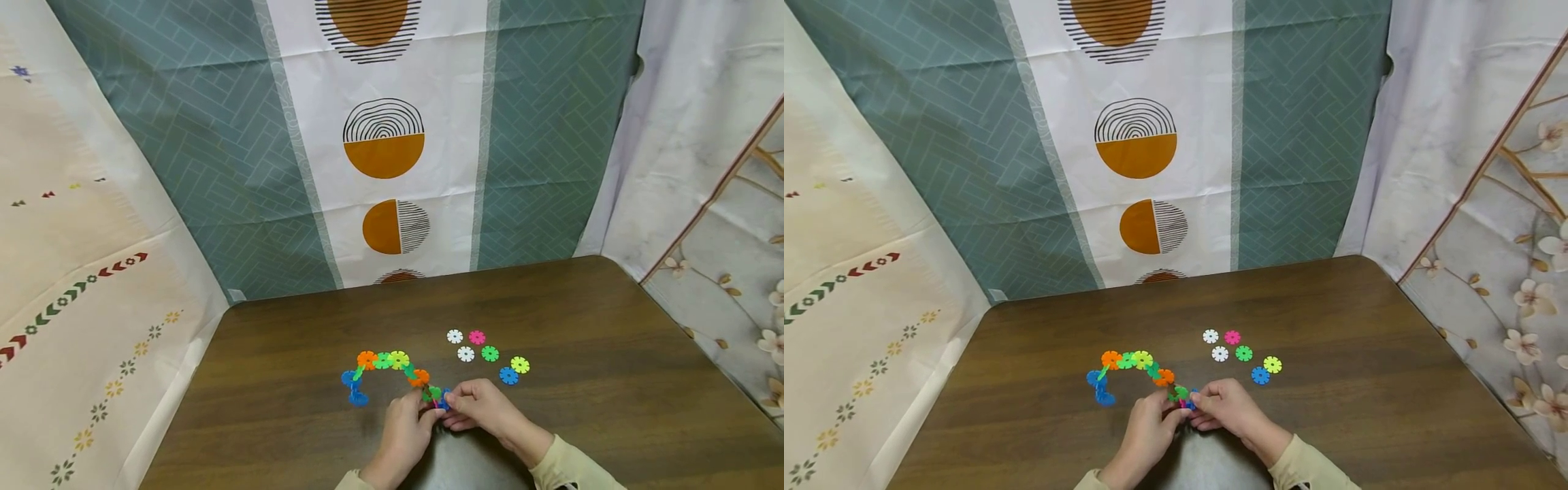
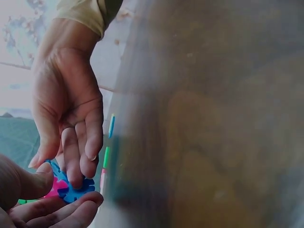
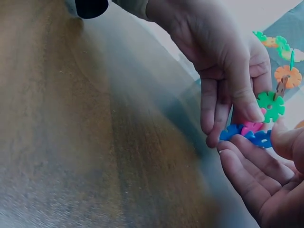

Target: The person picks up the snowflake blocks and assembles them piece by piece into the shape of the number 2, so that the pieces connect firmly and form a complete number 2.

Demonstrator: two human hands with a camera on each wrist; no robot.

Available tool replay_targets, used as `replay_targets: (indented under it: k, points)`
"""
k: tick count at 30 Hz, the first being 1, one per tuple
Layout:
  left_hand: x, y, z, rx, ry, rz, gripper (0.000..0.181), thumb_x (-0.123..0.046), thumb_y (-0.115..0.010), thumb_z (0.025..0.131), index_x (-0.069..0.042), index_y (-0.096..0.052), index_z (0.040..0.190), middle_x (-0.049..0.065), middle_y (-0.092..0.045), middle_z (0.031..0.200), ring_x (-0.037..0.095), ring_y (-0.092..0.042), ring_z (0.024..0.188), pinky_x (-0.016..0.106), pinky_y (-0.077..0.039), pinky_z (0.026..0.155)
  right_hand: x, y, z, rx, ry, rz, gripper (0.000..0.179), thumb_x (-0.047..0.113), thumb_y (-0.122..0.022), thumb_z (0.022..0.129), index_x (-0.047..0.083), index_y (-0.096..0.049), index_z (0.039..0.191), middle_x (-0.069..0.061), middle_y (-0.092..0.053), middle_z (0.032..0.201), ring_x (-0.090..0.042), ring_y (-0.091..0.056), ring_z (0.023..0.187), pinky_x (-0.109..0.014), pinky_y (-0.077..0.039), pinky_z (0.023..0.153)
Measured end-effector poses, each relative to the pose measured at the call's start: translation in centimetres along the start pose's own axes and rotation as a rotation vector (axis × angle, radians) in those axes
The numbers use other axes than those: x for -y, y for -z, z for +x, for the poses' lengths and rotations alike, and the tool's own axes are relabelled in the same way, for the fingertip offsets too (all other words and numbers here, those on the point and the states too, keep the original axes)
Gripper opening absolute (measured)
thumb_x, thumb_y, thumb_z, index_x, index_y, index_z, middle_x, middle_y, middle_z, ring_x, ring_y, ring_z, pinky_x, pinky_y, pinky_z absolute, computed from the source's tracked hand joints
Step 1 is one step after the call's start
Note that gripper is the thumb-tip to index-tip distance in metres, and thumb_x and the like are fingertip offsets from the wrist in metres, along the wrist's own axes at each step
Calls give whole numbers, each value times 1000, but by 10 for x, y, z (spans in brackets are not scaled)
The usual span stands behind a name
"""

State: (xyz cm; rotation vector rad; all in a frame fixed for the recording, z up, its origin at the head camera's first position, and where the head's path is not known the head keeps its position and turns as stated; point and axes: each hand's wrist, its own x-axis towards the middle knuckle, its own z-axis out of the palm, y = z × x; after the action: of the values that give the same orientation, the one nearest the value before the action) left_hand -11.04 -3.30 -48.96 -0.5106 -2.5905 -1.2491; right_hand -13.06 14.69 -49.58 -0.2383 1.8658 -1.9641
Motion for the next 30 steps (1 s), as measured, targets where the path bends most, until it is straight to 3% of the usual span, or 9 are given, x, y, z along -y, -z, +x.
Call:
replay_targets:
  k: [10, 16, 20, 24, 27, 30]
  points:
    - [-1, 0, 1, 16, 30, -18, 13, -12, -78, 82, -7, -66, 83, 1, -72, 77, 7, -63, 67, 22, -46, 54, -1, 0, 0, -10, 0, 19, 29, 17, -58, 99, -12, -62, 93, -24, -71, 89, -26, -71, 75, -36, -58, 68]
    - [0, 2, 0, 11, 13, 5, 20, -16, -79, 82, -11, -61, 76, -2, -69, 70, 2, -55, 59, 19, -41, 50, 4, 6, -3, 31, 13, -96, 31, 22, -59, 99, -8, -65, 96, -23, -71, 87, -20, -69, 63, -33, -57, 58]
    - [1, 5, 1, 23, 24, 15, 21, -18, -78, 83, -12, -59, 76, -4, -68, 69, 2, -54, 59, 20, -41, 50, 10, 20, -3, 4, 91, -323, 23, 19, -63, 97, -2, -69, 95, -16, -70, 78, -14, -59, 50, -29, -52, 47]
    - [3, 7, 2, 56, 69, -16, 18, -19, -77, 84, -11, -61, 81, -3, -70, 72, 2, -56, 62, 21, -44, 53, 18, 42, -3, -164, 203, -745, 5, 14, -73, 88, 10, -71, 89, 2, -66, 75, -8, -55, 58, -28, -49, 54]
    - [3, 9, 2, 66, 90, -36, 17, -19, -76, 85, -10, -62, 83, -4, -69, 72, 1, -53, 61, 21, -44, 54, 23, 57, -5, -297, 201, -1044, 11, 12, -80, 80, 16, -72, 87, 8, -60, 79, -9, -55, 70, -32, -48, 64]
    - [3, 10, 1, 64, 87, -45, 17, -19, -76, 86, -10, -62, 84, -7, -67, 70, 0, -49, 59, 20, -42, 52, 25, 68, -8, -352, 167, -1188, 19, 12, -83, 75, 16, -72, 90, 2, -57, 82, -16, -56, 75, -37, -48, 65]
